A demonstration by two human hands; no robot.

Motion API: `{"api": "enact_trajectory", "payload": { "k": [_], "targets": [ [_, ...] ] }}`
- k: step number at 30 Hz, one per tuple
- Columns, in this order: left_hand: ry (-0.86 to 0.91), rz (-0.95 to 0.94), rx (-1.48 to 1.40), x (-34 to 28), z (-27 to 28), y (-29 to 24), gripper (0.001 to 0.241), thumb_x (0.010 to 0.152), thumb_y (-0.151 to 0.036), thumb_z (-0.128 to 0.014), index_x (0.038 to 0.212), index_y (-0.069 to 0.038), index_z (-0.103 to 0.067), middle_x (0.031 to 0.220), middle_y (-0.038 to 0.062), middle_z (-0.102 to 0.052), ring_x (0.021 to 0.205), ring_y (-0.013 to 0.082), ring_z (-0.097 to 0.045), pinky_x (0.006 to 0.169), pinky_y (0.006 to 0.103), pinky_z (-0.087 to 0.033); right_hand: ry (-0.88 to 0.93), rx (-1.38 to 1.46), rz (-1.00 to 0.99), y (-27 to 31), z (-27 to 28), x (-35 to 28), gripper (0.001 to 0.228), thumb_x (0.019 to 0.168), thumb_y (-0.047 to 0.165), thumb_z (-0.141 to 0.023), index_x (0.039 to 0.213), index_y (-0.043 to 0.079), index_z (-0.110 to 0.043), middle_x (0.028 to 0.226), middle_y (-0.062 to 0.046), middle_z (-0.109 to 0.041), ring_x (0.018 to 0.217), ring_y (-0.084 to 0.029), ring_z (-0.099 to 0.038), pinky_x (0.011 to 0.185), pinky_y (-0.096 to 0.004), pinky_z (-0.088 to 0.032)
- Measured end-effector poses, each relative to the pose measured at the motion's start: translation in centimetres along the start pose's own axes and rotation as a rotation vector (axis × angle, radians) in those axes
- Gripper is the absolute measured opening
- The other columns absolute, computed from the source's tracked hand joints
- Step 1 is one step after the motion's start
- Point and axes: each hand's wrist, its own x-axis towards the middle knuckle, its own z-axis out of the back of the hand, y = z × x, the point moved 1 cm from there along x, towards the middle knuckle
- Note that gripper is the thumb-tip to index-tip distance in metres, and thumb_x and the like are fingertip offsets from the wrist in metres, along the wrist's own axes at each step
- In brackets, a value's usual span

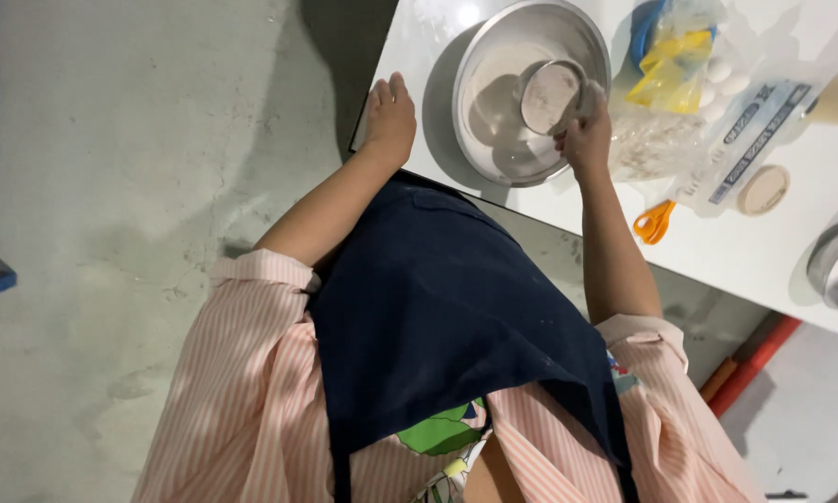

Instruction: Preparing ingredients for dough by sifting flour and adding water to a mixing bowl.

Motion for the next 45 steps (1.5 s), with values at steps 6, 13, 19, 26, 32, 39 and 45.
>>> {"api": "enact_trajectory", "payload": {
  "k": [6, 13, 19, 26, 32, 39, 45],
  "targets": [
    [0.194, -0.071, 0.074, -1.5, 5.5, 0.0, 0.068, 0.082, -0.006, -0.073, 0.14, 0.021, -0.048, 0.16, 0.039, -0.017, 0.144, 0.0552, -0.026, 0.119, 0.0538, -0.026, -0.012, 0.053, -0.037, 0.9, 0.6, -0.3, 0.075, 0.096, -0.009, -0.041, 0.164, 0.015, -0.023, 0.08, -0.01, -0.066, 0.053, -0.014, -0.058, 0.044, -0.029, -0.048],
    [0.141, -0.041, 0.042, -0.1, 2.9, -0.3, 0.063, 0.084, -0.004, -0.071, 0.139, 0.019, -0.05, 0.161, 0.038, -0.014, 0.145, 0.0564, -0.024, 0.119, 0.0568, -0.027, -0.002, 0.026, -0.018, 2.7, 1.0, -0.5, 0.071, 0.098, -0.008, -0.038, 0.165, 0.015, -0.027, 0.081, -0.01, -0.065, 0.055, -0.014, -0.06, 0.046, -0.029, -0.049],
    [0.103, -0.012, -0.031, -0.3, 2.2, -0.1, 0.06, 0.086, -0.005, -0.069, 0.139, 0.017, -0.052, 0.16, 0.037, -0.018, 0.144, 0.0567, -0.028, 0.12, 0.0563, -0.027, 0.033, 0.0, -0.02, 3.7, 0.2, -0.8, 0.07, 0.098, -0.008, -0.04, 0.164, 0.015, -0.031, 0.08, -0.009, -0.066, 0.054, -0.013, -0.059, 0.046, -0.028, -0.05],
    [0.07, -0.013, -0.006, -0.3, 1.5, -0.1, 0.059, 0.089, -0.006, -0.068, 0.141, 0.016, -0.051, 0.161, 0.036, -0.02, 0.145, 0.0552, -0.029, 0.119, 0.0553, -0.029, 0.025, 0.042, -0.015, 3.6, -0.5, -1.1, 0.069, 0.099, -0.007, -0.041, 0.164, 0.014, -0.026, 0.077, -0.008, -0.065, 0.054, -0.013, -0.059, 0.044, -0.028, -0.048],
    [0.137, -0.028, 0.035, -0.8, 3.3, -0.2, 0.063, 0.086, -0.008, -0.07, 0.141, 0.016, -0.05, 0.16, 0.036, -0.02, 0.144, 0.0558, -0.029, 0.118, 0.0552, -0.029, 0.017, 0.047, 0.002, 3.5, -0.7, -1.1, 0.07, 0.1, -0.008, -0.041, 0.164, 0.015, -0.025, 0.076, -0.008, -0.065, 0.054, -0.013, -0.059, 0.045, -0.028, -0.049],
    [0.016, 0.002, 0.048, 0.8, -0.3, -0.7, 0.064, 0.087, -0.01, -0.072, 0.141, 0.016, -0.051, 0.159, 0.037, -0.022, 0.141, 0.0565, -0.031, 0.117, 0.0563, -0.032, 0.044, 0.028, 0.039, 3.6, -0.2, -0.9, 0.072, 0.098, -0.009, -0.038, 0.165, 0.016, -0.024, 0.078, -0.008, -0.066, 0.055, -0.014, -0.061, 0.046, -0.028, -0.051],
    [0.09, -0.012, 0.038, -0.3, 2.0, -0.5, 0.064, 0.086, -0.012, -0.073, 0.14, 0.014, -0.051, 0.158, 0.037, -0.021, 0.141, 0.0575, -0.031, 0.118, 0.0577, -0.03, 0.081, 0.058, 0.0, 3.5, -0.5, -0.5, 0.069, 0.102, -0.007, -0.041, 0.165, 0.015, -0.022, 0.078, -0.008, -0.065, 0.054, -0.014, -0.06, 0.045, -0.027, -0.048]
  ]
}}
